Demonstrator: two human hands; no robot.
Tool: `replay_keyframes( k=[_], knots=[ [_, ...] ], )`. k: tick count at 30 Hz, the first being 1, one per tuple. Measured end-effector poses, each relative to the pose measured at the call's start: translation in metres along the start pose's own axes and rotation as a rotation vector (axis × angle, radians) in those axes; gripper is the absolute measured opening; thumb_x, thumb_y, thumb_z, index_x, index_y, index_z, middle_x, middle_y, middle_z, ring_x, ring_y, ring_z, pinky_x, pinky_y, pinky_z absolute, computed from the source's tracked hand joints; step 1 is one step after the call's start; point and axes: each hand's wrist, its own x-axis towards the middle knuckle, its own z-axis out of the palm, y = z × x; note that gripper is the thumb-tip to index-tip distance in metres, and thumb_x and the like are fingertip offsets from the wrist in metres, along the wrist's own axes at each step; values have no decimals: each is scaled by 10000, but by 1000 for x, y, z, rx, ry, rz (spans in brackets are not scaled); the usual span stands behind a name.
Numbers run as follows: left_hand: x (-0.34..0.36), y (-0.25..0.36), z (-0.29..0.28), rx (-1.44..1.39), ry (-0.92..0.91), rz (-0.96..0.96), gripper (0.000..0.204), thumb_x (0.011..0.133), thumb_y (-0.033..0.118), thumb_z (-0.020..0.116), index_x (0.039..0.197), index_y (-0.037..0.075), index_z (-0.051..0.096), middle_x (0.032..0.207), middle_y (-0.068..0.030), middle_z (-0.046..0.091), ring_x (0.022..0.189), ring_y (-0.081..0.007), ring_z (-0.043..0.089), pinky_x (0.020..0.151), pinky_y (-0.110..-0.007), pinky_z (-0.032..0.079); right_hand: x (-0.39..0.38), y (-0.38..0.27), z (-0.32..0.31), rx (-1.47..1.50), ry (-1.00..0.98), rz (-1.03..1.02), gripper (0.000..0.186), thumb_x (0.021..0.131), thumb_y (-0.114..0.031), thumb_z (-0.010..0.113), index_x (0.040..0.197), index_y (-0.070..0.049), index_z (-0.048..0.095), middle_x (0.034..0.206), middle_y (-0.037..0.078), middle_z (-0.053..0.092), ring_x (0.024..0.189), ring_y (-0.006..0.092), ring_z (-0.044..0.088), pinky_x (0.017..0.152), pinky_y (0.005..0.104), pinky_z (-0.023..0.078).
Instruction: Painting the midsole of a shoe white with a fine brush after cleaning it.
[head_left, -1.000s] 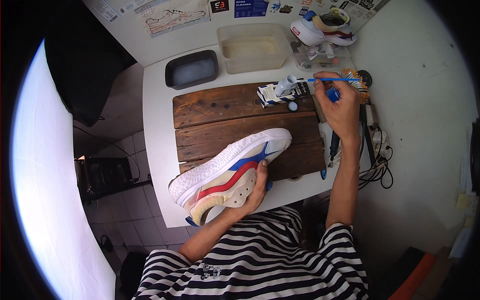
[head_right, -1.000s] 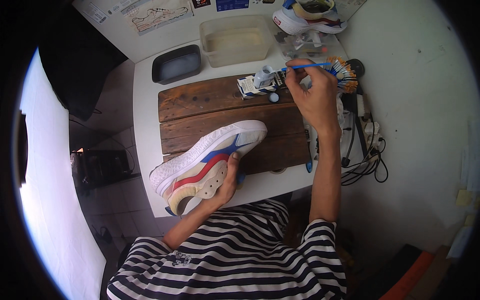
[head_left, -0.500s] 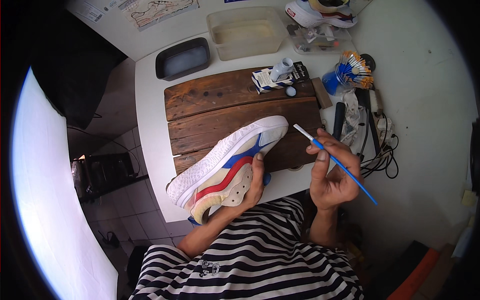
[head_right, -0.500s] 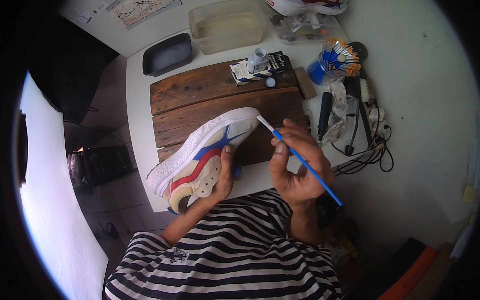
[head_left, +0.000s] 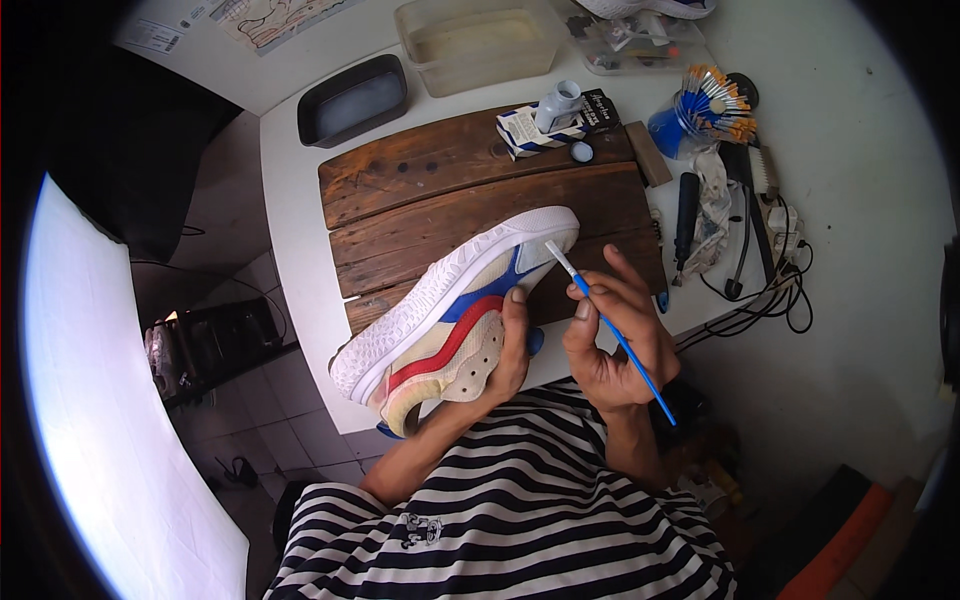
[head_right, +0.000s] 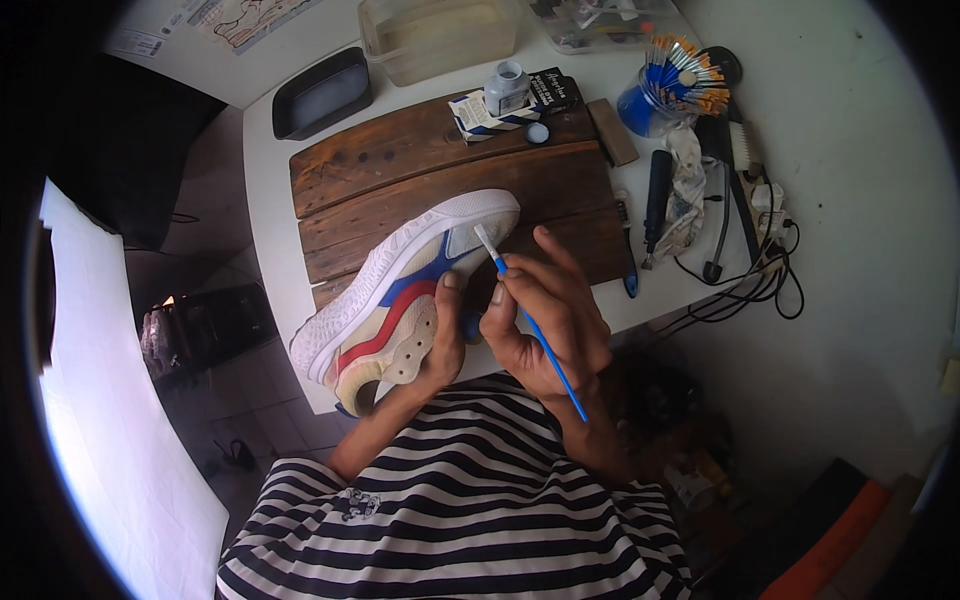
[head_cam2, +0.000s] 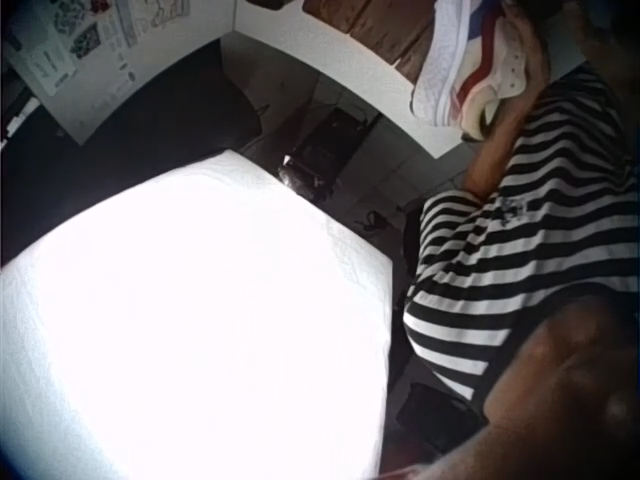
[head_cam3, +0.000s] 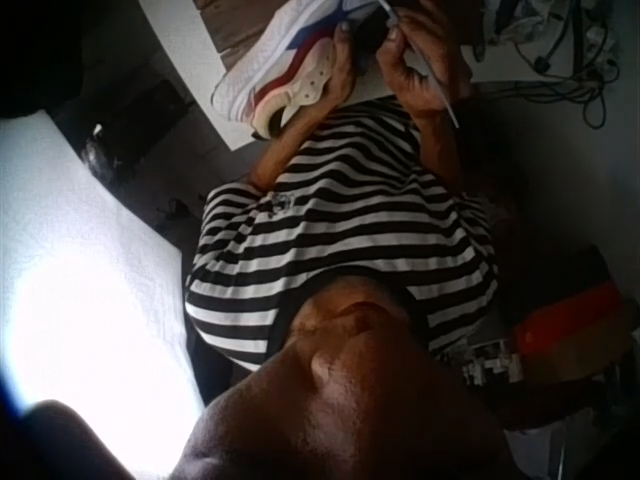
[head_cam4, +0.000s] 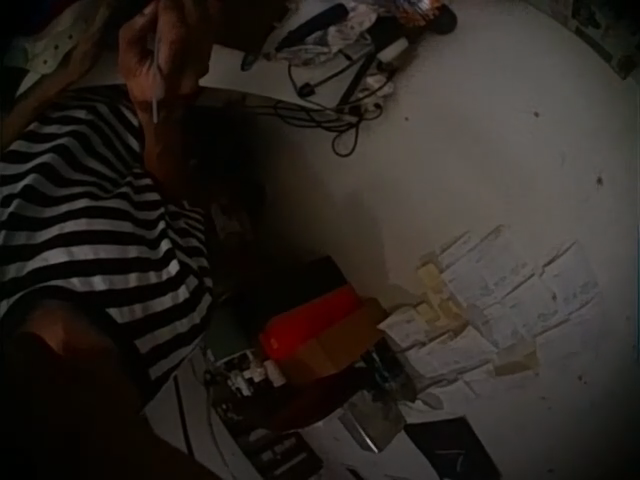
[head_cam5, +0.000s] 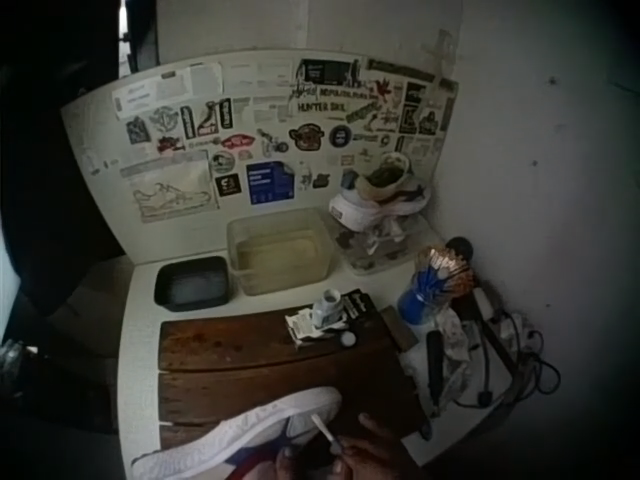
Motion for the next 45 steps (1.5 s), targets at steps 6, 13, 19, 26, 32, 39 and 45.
replay_keyframes(
  k=[6, 13, 19, 26, 32, 39, 45],
  knots=[
    [-2, -2, -4, -14, -49, -36, 339, 1040, 159, 616, 1336, -6, 606, 1140, -150, 675, 969, -264, 670, 884, -376, 530, -1, 1, 2, 13, 3, 13, 159, 936, 65, 630, 1090, 69, 592, 935, 205, 740, 856, 271, 769, 998, 574, 561],
    [-4, -26, -17, 464, -134, 476, 392, 1008, 17, 618, 1396, -32, 586, 1146, -210, 668, 954, -292, 678, 865, -418, 551, 0, -2, 5, -4, 0, -3, 162, 932, 63, 636, 1090, 62, 602, 915, 192, 736, 856, 268, 769, 991, 581, 566],
    [-6, -29, -17, 537, -173, 513, 386, 1015, 51, 628, 1385, -49, 587, 1124, -190, 668, 927, -274, 680, 845, -396, 545, 2, -3, 6, -30, -2, -18, 149, 928, 59, 647, 1072, 61, 610, 922, 188, 738, 848, 264, 767, 989, 578, 568],
    [-8, -24, -13, 257, -287, 174, 363, 1021, 68, 629, 1370, -26, 607, 1128, -186, 670, 905, -272, 677, 854, -380, 541, 1, -5, 5, -36, -24, -24, 149, 925, 46, 653, 1067, 58, 610, 919, 186, 737, 832, 259, 765, 991, 577, 568],
    [-6, -40, -19, 998, -90, 820, 357, 1020, 84, 631, 1357, -33, 610, 1140, -194, 674, 924, -280, 683, 864, -385, 546, 3, -3, 5, -59, -14, -35, 142, 923, 43, 652, 1058, 58, 609, 910, 185, 733, 824, 263, 763, 990, 575, 569],
    [-3, -15, -12, 61, -228, -133, 355, 1020, 75, 630, 1357, -32, 608, 1128, -194, 680, 941, -271, 680, 857, -390, 546, 3, -5, 3, -49, -25, -43, 143, 915, 44, 655, 1050, 59, 609, 902, 189, 728, 813, 263, 760, 990, 580, 569],
    [-5, -14, -8, 131, -242, 73, 297, 1044, 144, 613, 1287, -25, 643, 1055, -144, 695, 909, -219, 677, 834, -344, 538, 2, -1, 7, -53, 10, -40, 185, 857, 39, 699, 1028, 39, 629, 858, 173, 714, 809, 269, 752, 1003, 591, 558]
  ],
)
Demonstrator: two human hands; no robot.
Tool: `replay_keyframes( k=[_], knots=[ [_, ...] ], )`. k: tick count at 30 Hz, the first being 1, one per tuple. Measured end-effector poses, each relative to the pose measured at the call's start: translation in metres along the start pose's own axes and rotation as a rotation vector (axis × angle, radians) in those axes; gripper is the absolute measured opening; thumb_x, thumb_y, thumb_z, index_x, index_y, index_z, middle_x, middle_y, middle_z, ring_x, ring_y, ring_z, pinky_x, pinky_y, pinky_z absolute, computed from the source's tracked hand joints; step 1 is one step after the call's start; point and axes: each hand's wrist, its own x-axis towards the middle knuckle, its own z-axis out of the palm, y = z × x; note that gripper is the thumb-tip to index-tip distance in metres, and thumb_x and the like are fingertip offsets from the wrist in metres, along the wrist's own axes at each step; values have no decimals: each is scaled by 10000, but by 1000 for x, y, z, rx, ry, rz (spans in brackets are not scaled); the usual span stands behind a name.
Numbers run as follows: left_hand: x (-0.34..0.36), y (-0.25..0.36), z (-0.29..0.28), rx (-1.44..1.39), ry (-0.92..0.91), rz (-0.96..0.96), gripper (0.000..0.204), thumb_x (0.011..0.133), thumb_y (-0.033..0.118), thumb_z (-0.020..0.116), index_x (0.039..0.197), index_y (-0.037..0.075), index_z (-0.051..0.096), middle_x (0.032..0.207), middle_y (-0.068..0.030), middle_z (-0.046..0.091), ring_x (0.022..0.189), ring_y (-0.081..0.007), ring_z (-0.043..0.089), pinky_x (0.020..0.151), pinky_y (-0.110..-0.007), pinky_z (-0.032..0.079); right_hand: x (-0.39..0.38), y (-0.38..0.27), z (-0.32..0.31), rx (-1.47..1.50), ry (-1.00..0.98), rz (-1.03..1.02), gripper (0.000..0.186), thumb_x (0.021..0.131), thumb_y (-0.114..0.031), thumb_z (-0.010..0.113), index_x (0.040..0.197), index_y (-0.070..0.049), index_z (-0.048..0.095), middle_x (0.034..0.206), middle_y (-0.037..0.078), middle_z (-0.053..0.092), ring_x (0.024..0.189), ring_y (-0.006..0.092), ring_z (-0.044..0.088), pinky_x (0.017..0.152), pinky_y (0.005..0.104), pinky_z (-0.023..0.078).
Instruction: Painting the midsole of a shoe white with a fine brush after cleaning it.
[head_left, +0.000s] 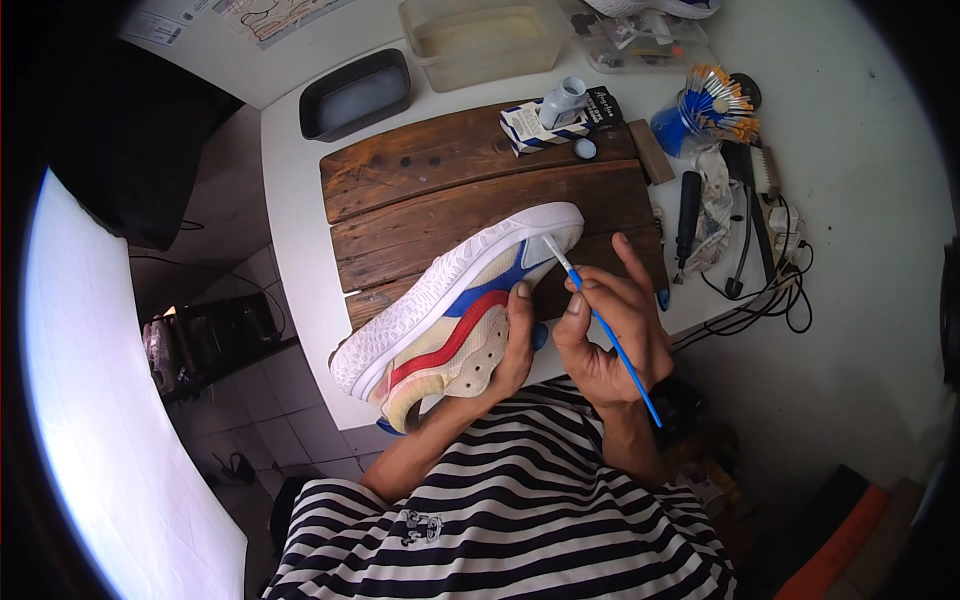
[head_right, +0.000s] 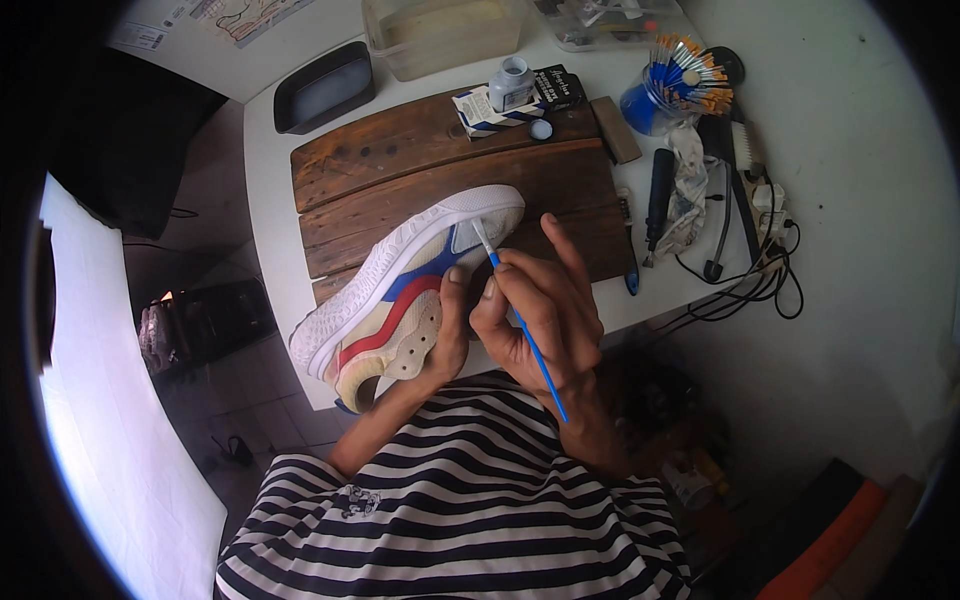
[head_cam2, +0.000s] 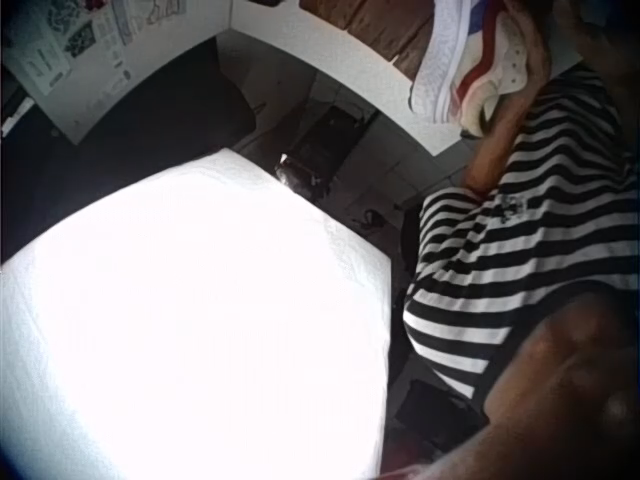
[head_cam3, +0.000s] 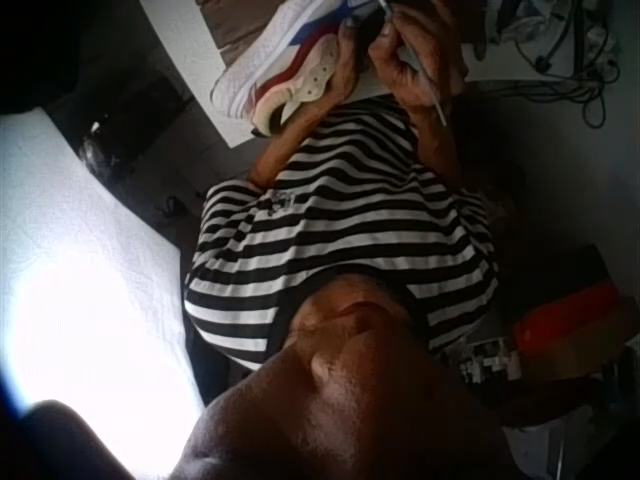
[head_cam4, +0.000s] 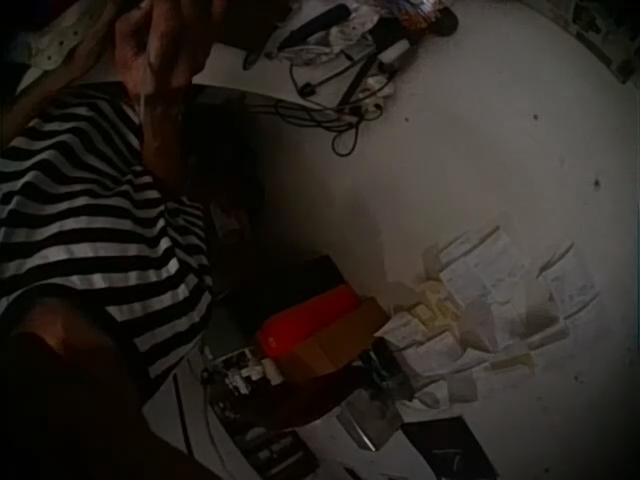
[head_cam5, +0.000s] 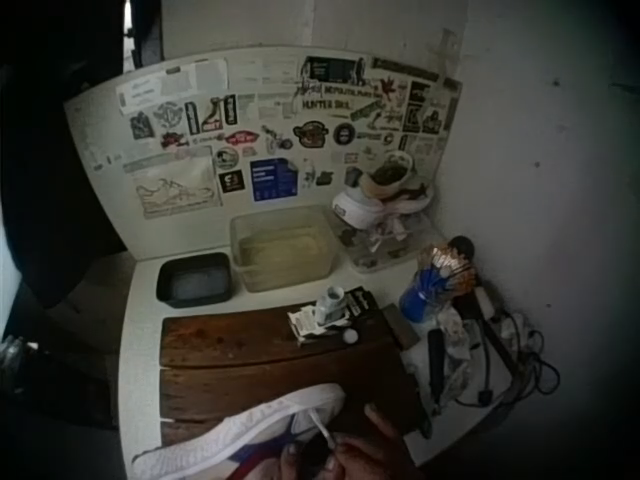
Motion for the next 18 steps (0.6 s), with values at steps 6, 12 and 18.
replay_keyframes(
  k=[6, 12, 18],
  knots=[
    [2, -1, 7, -195, 103, -158, 290, 1033, 188, 643, 1232, -22, 656, 1029, -118, 693, 890, -207, 672, 824, -325, 529, 0, 2, 1, -1, 3, -8, 179, 861, 35, 694, 1028, 39, 627, 853, 168, 711, 797, 265, 749, 1005, 597, 552],
    [3, 1, 5, -226, 127, -227, 277, 1030, 207, 653, 1198, -13, 665, 996, -103, 687, 870, -195, 667, 785, -331, 529, 0, -1, -2, 2, -21, 1, 155, 881, 39, 675, 1024, 43, 616, 868, 172, 718, 787, 258, 752, 1005, 594, 555],
    [-4, -20, -7, 376, -78, 266, 315, 1036, 121, 618, 1310, -34, 628, 1063, -152, 690, 909, -220, 676, 806, -358, 544, -2, -5, -7, 34, -58, 18, 130, 911, 35, 655, 1030, 48, 605, 890, 178, 726, 796, 252, 758, 1006, 592, 557]
  ],
)
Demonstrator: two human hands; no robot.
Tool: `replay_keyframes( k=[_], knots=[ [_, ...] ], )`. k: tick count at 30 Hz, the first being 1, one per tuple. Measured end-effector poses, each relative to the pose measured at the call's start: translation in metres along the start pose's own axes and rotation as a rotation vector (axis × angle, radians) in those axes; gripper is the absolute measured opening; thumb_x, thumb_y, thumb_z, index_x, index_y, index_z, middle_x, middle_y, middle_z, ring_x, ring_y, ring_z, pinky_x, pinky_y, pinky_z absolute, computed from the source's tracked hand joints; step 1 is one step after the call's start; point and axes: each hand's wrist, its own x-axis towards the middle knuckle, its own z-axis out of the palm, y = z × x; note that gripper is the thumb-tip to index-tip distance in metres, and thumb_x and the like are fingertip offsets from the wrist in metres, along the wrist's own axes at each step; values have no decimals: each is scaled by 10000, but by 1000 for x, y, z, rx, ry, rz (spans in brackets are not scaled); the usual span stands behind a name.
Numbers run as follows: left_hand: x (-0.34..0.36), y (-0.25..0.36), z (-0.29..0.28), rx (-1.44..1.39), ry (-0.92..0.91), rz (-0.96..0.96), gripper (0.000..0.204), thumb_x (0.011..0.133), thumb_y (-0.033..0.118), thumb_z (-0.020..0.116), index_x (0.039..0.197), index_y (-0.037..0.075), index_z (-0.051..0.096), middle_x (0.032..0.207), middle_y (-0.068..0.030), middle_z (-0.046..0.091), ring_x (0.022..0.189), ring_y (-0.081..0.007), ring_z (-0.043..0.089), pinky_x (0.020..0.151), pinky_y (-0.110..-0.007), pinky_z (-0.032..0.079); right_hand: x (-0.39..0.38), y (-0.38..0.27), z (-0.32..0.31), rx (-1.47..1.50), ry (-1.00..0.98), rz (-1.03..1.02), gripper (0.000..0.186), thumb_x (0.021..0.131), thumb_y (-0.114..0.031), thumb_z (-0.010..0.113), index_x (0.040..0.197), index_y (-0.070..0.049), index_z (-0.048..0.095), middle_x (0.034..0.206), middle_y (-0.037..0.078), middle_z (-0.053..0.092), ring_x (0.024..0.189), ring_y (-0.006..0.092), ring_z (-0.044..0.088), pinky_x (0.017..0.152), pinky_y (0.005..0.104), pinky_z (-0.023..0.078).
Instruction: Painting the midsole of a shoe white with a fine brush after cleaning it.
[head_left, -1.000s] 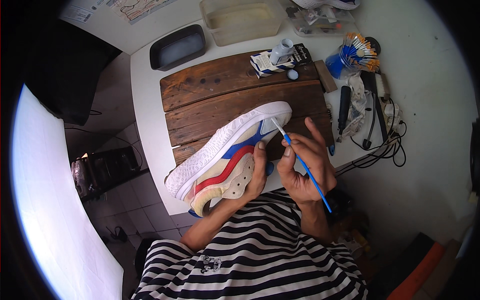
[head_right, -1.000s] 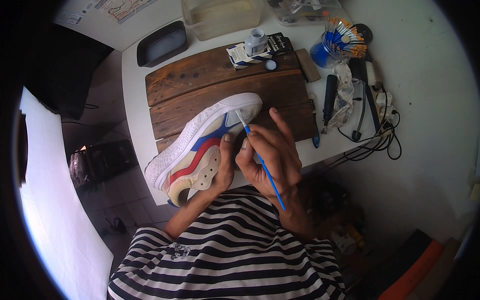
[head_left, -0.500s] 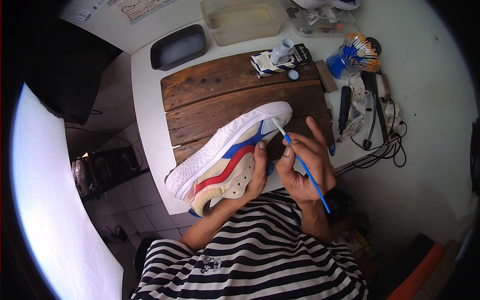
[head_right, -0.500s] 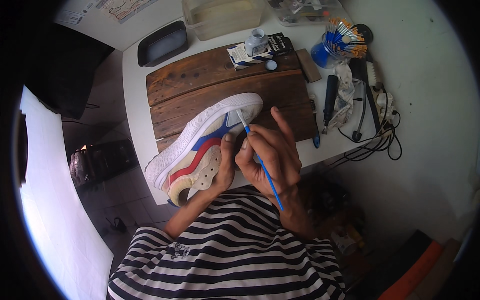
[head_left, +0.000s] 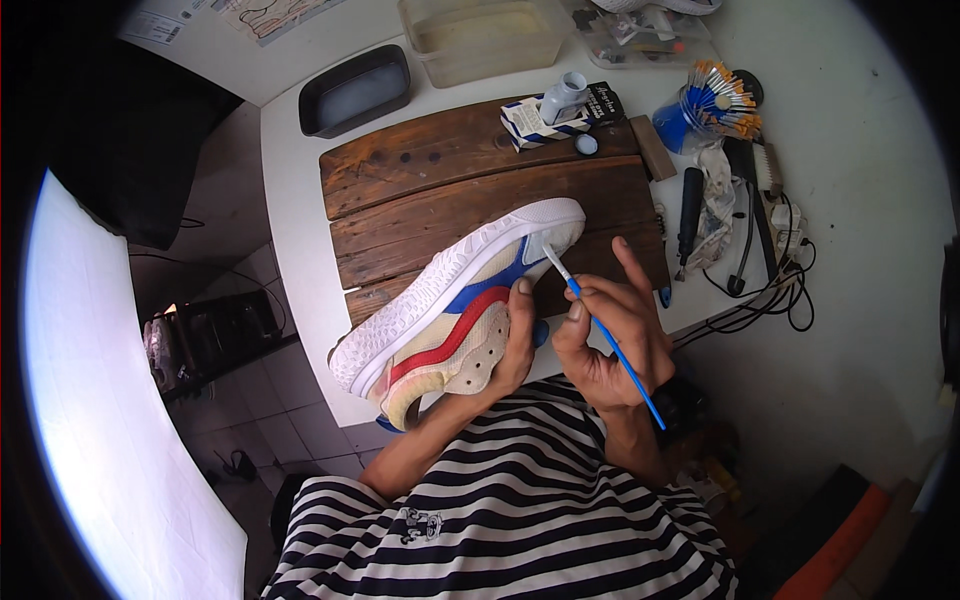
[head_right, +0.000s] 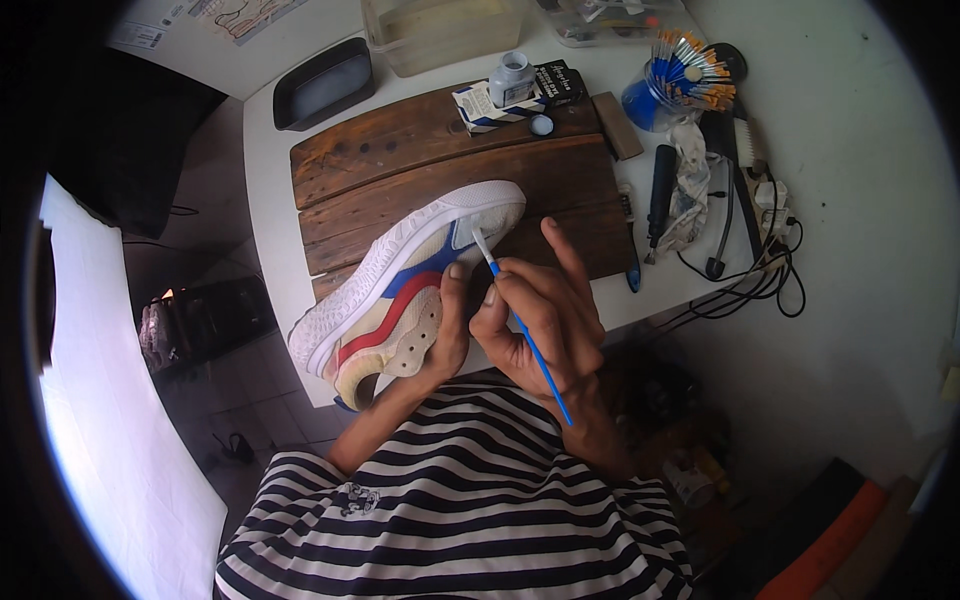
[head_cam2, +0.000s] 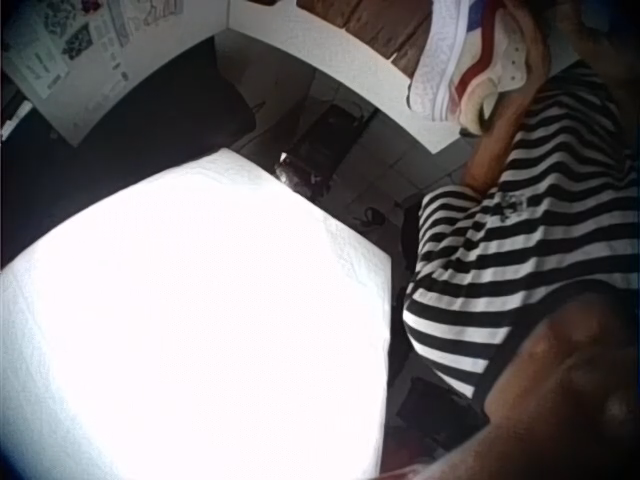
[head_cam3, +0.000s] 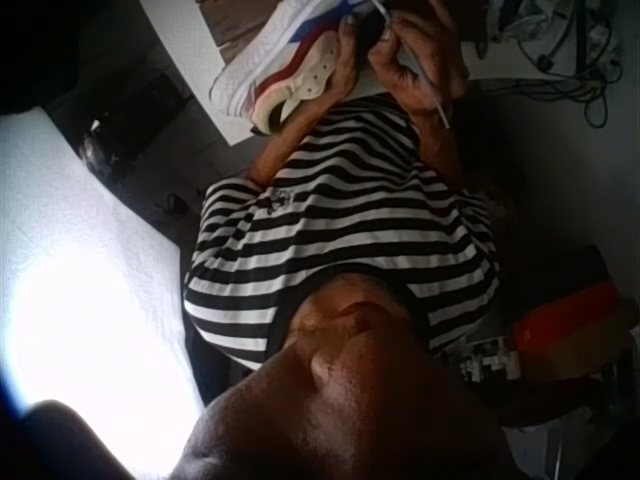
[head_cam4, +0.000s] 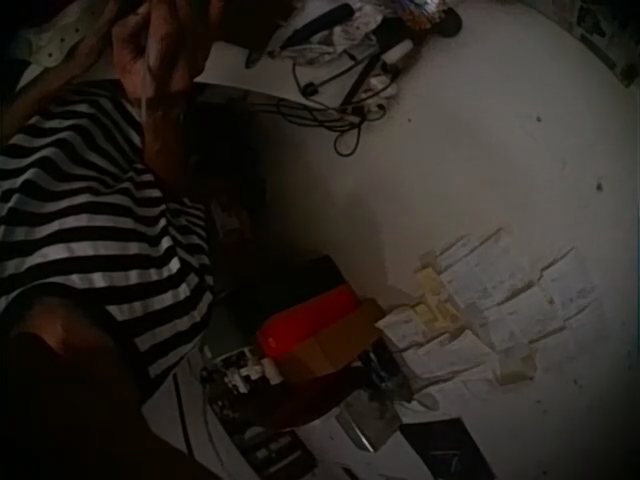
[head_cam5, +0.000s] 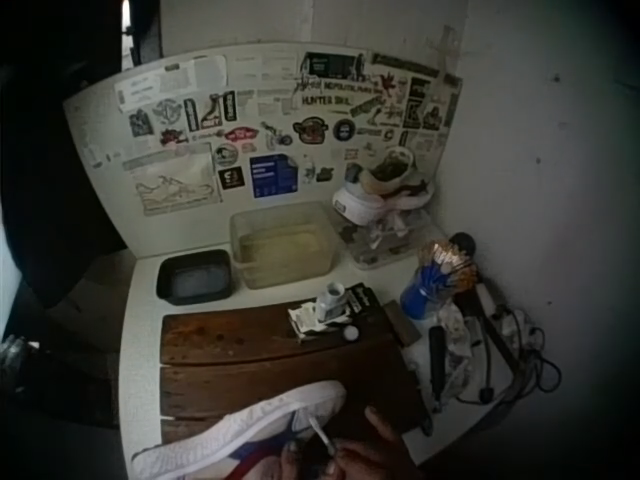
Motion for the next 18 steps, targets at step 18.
replay_keyframes(
  k=[18],
  knots=[
    [24, 43, -15, -414, 177, -410, 361, 1039, 114, 611, 1368, -35, 599, 1104, -156, 679, 915, -229, 673, 834, -363, 539, 1, 3, -4, 11, 5, 17, 118, 920, 33, 640, 1028, 47, 595, 860, 172, 722, 782, 255, 758, 1015, 602, 547]
  ],
)
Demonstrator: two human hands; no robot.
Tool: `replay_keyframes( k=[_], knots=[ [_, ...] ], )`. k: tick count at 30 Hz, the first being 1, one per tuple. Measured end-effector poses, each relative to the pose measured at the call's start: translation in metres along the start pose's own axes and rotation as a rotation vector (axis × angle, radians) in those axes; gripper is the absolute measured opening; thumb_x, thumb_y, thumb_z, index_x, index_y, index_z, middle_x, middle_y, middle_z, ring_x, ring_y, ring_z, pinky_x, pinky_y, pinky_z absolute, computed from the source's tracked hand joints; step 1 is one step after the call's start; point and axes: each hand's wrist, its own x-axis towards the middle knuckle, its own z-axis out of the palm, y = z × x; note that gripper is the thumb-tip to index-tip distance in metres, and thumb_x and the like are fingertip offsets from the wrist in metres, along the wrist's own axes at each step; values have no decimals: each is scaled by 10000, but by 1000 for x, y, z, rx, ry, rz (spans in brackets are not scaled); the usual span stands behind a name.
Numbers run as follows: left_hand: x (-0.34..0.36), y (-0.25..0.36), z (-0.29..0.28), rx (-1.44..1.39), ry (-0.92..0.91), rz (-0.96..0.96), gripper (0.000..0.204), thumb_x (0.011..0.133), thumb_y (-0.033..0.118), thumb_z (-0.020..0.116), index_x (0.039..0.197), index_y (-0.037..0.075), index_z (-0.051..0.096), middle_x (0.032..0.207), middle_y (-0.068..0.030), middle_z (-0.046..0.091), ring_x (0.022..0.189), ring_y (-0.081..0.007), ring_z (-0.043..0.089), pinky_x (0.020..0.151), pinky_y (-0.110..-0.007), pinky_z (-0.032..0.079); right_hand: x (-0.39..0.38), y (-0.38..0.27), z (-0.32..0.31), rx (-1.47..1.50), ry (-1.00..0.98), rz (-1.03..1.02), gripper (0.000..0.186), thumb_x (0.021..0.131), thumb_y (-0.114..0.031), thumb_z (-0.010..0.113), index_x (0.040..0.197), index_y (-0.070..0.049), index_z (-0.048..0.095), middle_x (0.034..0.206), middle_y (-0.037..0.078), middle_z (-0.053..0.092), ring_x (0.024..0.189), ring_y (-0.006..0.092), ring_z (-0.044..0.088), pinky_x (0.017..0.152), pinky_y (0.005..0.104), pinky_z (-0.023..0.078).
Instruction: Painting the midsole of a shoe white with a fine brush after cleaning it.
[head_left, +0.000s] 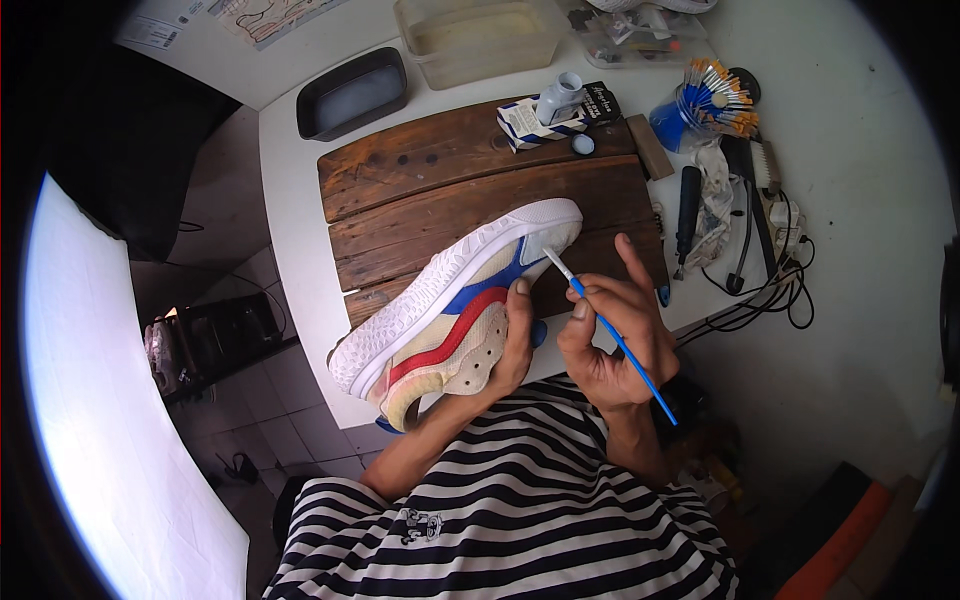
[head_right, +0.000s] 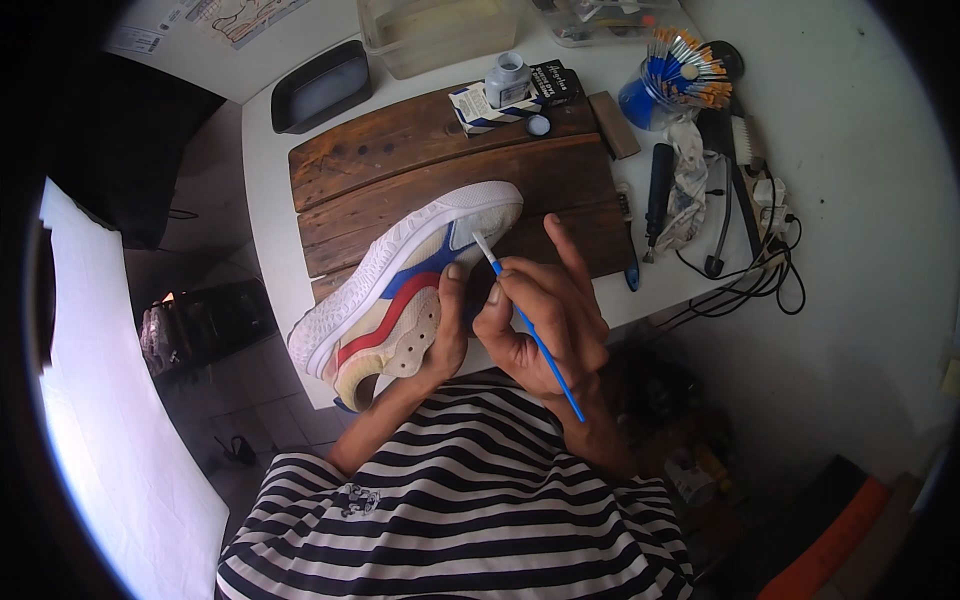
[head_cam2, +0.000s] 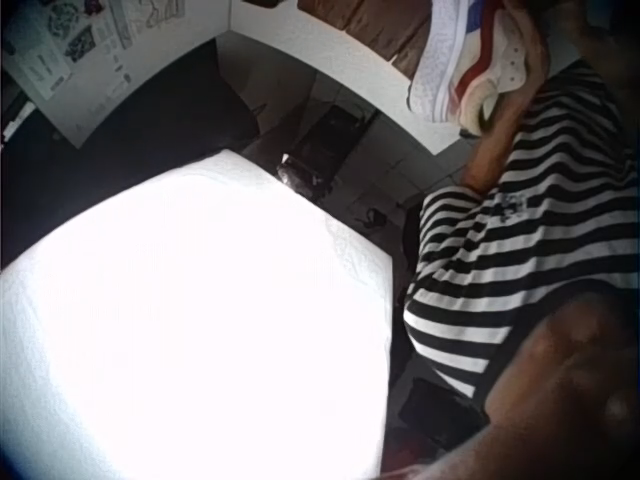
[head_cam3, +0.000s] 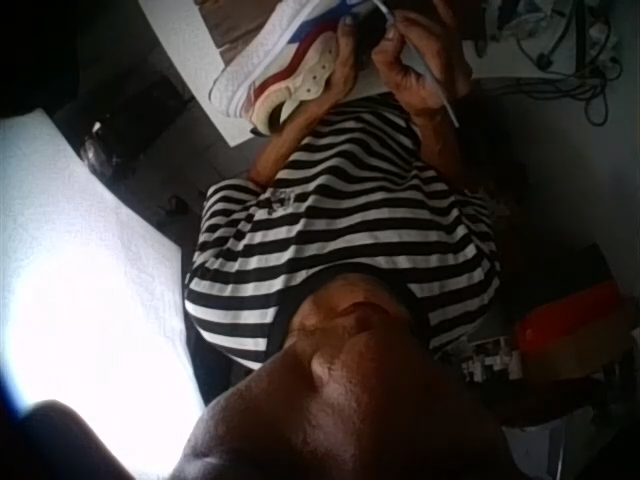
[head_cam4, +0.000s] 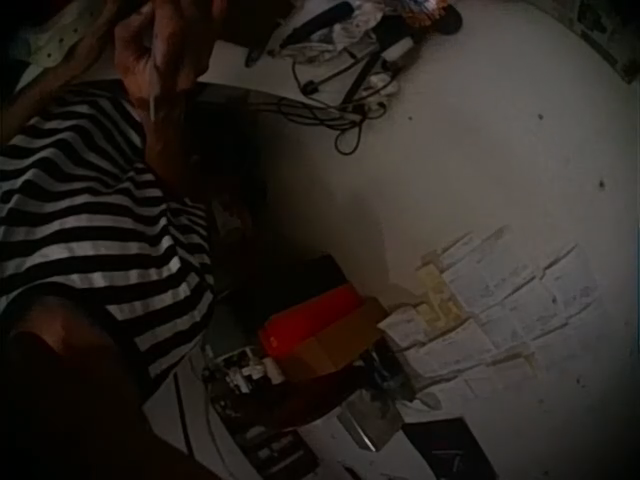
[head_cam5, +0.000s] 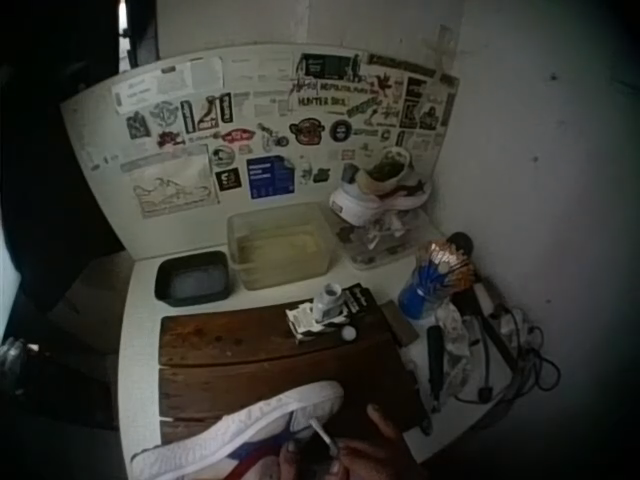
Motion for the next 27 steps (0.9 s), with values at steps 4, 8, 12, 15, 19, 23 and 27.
replay_keyframes(
  k=[4, 8, 12, 15, 19, 23, 27],
  knots=[
    [-3, -46, -1, 292, 1, 359, 309, 1054, 174, 609, 1295, -16, 645, 985, -108, 673, 827, -191, 653, 777, -325, 526, 3, 4, 4, -25, 26, -13, 111, 921, 25, 640, 1023, 42, 598, 868, 174, 722, 800, 260, 757, 1019, 618, 537],
    [-2, -8, 1, -24, -2, 111, 280, 1052, 173, 618, 1258, -10, 668, 955, -101, 671, 808, -175, 648, 760, -313, 523, 0, 0, -1, -2, -43, -11, 108, 928, 12, 634, 1028, 36, 600, 879, 174, 721, 817, 264, 758, 1030, 633, 523],
    [-1, -5, 0, -18, -37, -88, 280, 1051, 164, 616, 1260, -14, 670, 975, -107, 675, 827, -172, 649, 765, -320, 524, 5, -1, -9, -37, -42, -6, 115, 922, 2, 637, 1032, 28, 616, 901, 168, 727, 860, 276, 757, 1057, 654, 492],
    [-2, -19, 1, 46, -43, 158, 276, 1051, 158, 616, 1256, -17, 671, 983, -119, 677, 839, -179, 650, 771, -331, 525, 9, 0, -12, -74, -67, -20, 123, 908, 6, 647, 1029, 22, 634, 918, 169, 735, 895, 288, 757, 1070, 661, 477],
    [-1, -18, 1, 48, 15, 184, 274, 1048, 149, 619, 1252, -29, 667, 978, -130, 679, 840, -186, 655, 772, -334, 528, 10, 2, -8, -85, -78, -59, 180, 879, 20, 668, 1058, 9, 649, 950, 149, 718, 790, 240, 743, 1106, 649, 444],
    [0, -23, 5, 85, 99, 374, 299, 1050, 171, 619, 1267, -30, 659, 984, -123, 684, 835, -197, 658, 777, -328, 528, 9, 1, -6, -90, -92, -61, 191, 863, 39, 667, 1051, 7, 647, 961, 147, 716, 786, 235, 743, 1106, 651, 443],
    [0, -10, 2, -69, -16, 44, 297, 1050, 192, 621, 1258, -16, 662, 985, -121, 679, 841, -200, 654, 787, -325, 524, 3, -3, -7, -54, -115, -23, 164, 867, 40, 665, 1027, 11, 650, 948, 159, 730, 844, 261, 752, 1087, 658, 460]
  ],
)
